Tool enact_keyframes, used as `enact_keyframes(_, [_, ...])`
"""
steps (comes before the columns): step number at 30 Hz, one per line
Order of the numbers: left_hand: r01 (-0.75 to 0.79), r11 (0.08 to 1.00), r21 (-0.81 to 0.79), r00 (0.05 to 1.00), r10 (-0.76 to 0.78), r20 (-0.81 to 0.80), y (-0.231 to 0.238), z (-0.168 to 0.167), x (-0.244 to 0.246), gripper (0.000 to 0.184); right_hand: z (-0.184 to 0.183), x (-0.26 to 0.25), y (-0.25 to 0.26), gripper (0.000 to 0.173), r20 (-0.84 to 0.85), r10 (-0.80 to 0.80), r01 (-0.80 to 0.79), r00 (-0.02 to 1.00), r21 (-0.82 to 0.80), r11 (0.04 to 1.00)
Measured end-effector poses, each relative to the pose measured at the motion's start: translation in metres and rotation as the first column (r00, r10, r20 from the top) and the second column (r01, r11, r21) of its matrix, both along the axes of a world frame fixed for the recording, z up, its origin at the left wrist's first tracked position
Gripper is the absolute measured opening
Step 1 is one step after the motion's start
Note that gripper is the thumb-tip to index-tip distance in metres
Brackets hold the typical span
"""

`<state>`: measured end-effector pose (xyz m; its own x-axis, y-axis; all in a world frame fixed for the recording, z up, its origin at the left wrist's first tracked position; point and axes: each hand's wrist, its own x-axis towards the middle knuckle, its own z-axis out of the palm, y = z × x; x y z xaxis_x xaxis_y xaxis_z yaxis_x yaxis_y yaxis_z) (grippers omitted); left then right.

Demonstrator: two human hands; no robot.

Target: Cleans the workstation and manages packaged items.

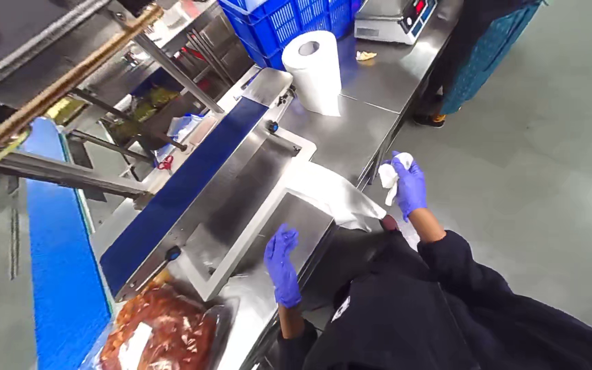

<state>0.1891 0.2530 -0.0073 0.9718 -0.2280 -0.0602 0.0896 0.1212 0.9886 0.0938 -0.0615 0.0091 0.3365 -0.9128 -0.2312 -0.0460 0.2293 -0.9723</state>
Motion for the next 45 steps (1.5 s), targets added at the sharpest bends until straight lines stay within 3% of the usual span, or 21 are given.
enact_keyframes(5, [0.076, 0.997, -0.033, 0.997, -0.077, -0.010, -0.132, -0.010, -0.008, 0.033, -0.023, -0.007, -0.113, 0.032, 0.205, -0.032, 0.001, 0.978, 0.149, 0.989])
enact_keyframes(10, [0.213, 0.974, -0.080, 0.974, -0.218, -0.061, -0.256, -0.017, -0.012, 0.036, -0.028, 0.004, -0.189, 0.029, 0.103, 0.060, -0.079, 0.993, 0.192, 0.978])
enact_keyframes(14, [0.266, 0.964, -0.011, 0.960, -0.266, -0.083, -0.298, 0.002, -0.007, 0.033, -0.032, 0.020, -0.215, 0.032, -0.023, 0.243, -0.239, 0.970, 0.123, 0.963])
enact_keyframes(17, [0.188, 0.980, 0.059, 0.980, -0.184, -0.076, -0.305, 0.005, 0.002, 0.034, -0.038, 0.039, -0.219, 0.038, -0.193, 0.378, -0.361, 0.905, 0.121, 0.925])
enact_keyframes(18, [0.162, 0.984, 0.077, 0.985, -0.157, -0.067, -0.305, 0.004, 0.006, 0.034, -0.038, 0.046, -0.222, 0.041, -0.227, 0.378, -0.373, 0.897, 0.068, 0.925])
enact_keyframes(20, [0.111, 0.989, 0.102, 0.993, -0.107, -0.051, -0.304, 0.003, 0.016, 0.034, -0.042, 0.067, -0.237, 0.040, -0.183, 0.231, -0.268, 0.956, -0.214, 0.939])
enact_keyframes(22, [0.077, 0.990, 0.116, 0.996, -0.072, -0.048, -0.303, 0.001, 0.022, 0.034, -0.054, 0.088, -0.268, 0.039, -0.142, 0.029, -0.102, 0.989, -0.538, 0.837])
enact_keyframes(24, [0.052, 0.993, 0.109, 0.998, -0.048, -0.046, -0.306, -0.001, 0.029, 0.033, -0.075, 0.110, -0.301, 0.044, -0.277, -0.002, -0.191, 0.961, -0.670, 0.717])
enact_keyframes(26, [0.041, 0.993, 0.112, 0.997, -0.034, -0.063, -0.310, -0.004, 0.035, 0.034, -0.104, 0.132, -0.312, 0.055, -0.582, 0.141, -0.525, 0.801, -0.569, 0.633])
enact_keyframes(28, [0.040, 0.991, 0.125, 0.996, -0.029, -0.087, -0.319, -0.007, 0.038, 0.034, -0.135, 0.150, -0.303, 0.067, -0.813, 0.227, -0.802, 0.537, -0.409, 0.435])
enact_keyframes(30, [0.048, 0.989, 0.138, 0.993, -0.033, -0.114, -0.329, -0.009, 0.041, 0.034, -0.144, 0.171, -0.303, 0.073, -0.871, 0.242, -0.882, 0.428, -0.344, 0.321])
enact_keyframes(33, [0.044, 0.987, 0.155, 0.985, -0.017, -0.169, -0.345, -0.017, 0.044, 0.034, -0.152, 0.224, -0.338, 0.075, -0.860, 0.256, -0.887, 0.441, -0.374, 0.272])
enact_keyframes(36, [0.000, 0.984, 0.177, 0.981, 0.034, -0.190, -0.365, -0.024, 0.053, 0.034, -0.152, 0.310, -0.401, 0.072, -0.865, 0.262, -0.895, 0.428, -0.365, 0.257])
enact_keyframes(40, [-0.116, 0.972, 0.206, 0.977, 0.149, -0.155, -0.399, -0.026, 0.068, 0.035, -0.156, 0.416, -0.467, 0.067, -0.862, 0.242, -0.876, 0.446, -0.365, 0.314])
enact_keyframes(42, [-0.141, 0.964, 0.226, 0.969, 0.181, -0.170, -0.418, -0.026, 0.073, 0.035, -0.162, 0.426, -0.467, 0.065, -0.857, 0.238, -0.876, 0.456, -0.385, 0.292])
enact_keyframes(45, [-0.098, 0.969, 0.226, 0.969, 0.145, -0.202, -0.446, -0.029, 0.081, 0.035, -0.156, 0.369, -0.438, 0.061, -0.832, 0.391, -0.917, 0.394, -0.385, 0.105])
